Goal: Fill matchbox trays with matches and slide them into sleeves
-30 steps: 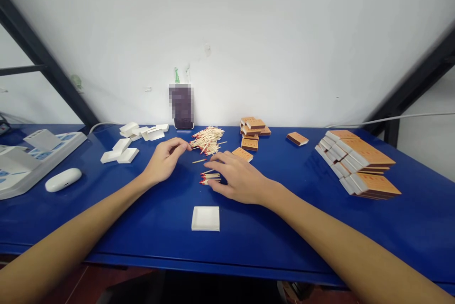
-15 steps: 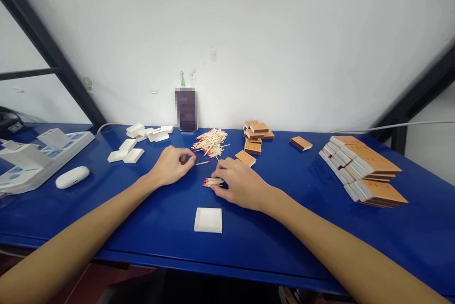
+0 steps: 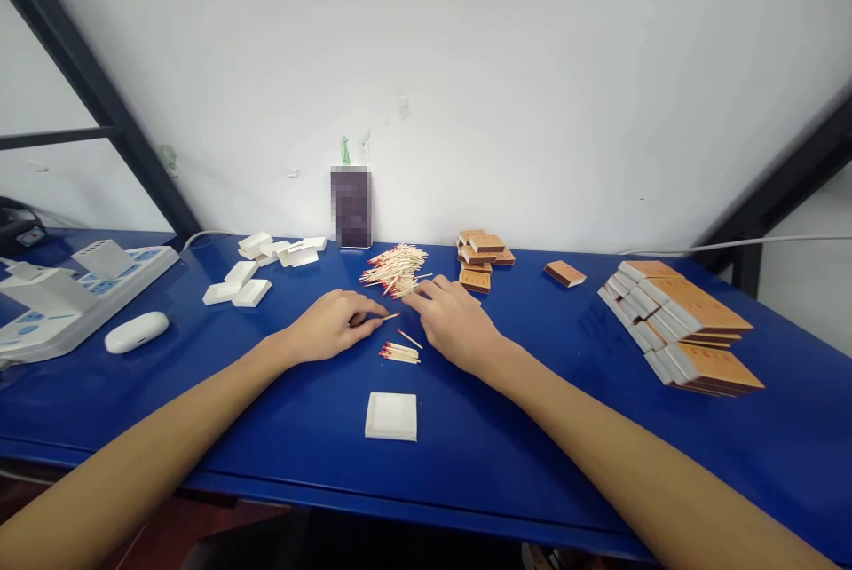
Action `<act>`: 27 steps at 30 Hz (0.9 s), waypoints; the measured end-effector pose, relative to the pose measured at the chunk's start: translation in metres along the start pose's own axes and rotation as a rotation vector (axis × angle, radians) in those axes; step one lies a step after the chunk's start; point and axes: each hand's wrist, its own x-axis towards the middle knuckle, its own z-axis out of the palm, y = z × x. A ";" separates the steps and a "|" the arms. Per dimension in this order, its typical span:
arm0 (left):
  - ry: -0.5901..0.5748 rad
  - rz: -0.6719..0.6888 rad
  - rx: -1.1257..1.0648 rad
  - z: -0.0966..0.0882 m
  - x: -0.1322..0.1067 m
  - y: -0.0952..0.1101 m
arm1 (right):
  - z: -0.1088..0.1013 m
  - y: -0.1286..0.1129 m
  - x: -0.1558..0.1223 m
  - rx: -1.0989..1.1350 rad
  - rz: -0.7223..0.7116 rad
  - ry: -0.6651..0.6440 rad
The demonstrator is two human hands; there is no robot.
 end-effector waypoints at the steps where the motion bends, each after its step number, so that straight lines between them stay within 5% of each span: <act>1: 0.005 0.025 -0.001 0.002 0.000 0.000 | 0.001 0.003 0.003 -0.052 -0.016 -0.007; 16: -0.034 0.077 0.141 -0.011 0.000 -0.004 | -0.009 0.022 0.032 -0.395 -0.444 -0.075; 21: 0.069 0.018 -0.069 -0.009 -0.002 -0.010 | -0.015 0.012 0.019 -0.322 -0.310 0.076; 27: 0.122 0.060 -0.076 -0.006 -0.002 -0.009 | -0.009 0.008 -0.002 -0.241 -0.158 0.063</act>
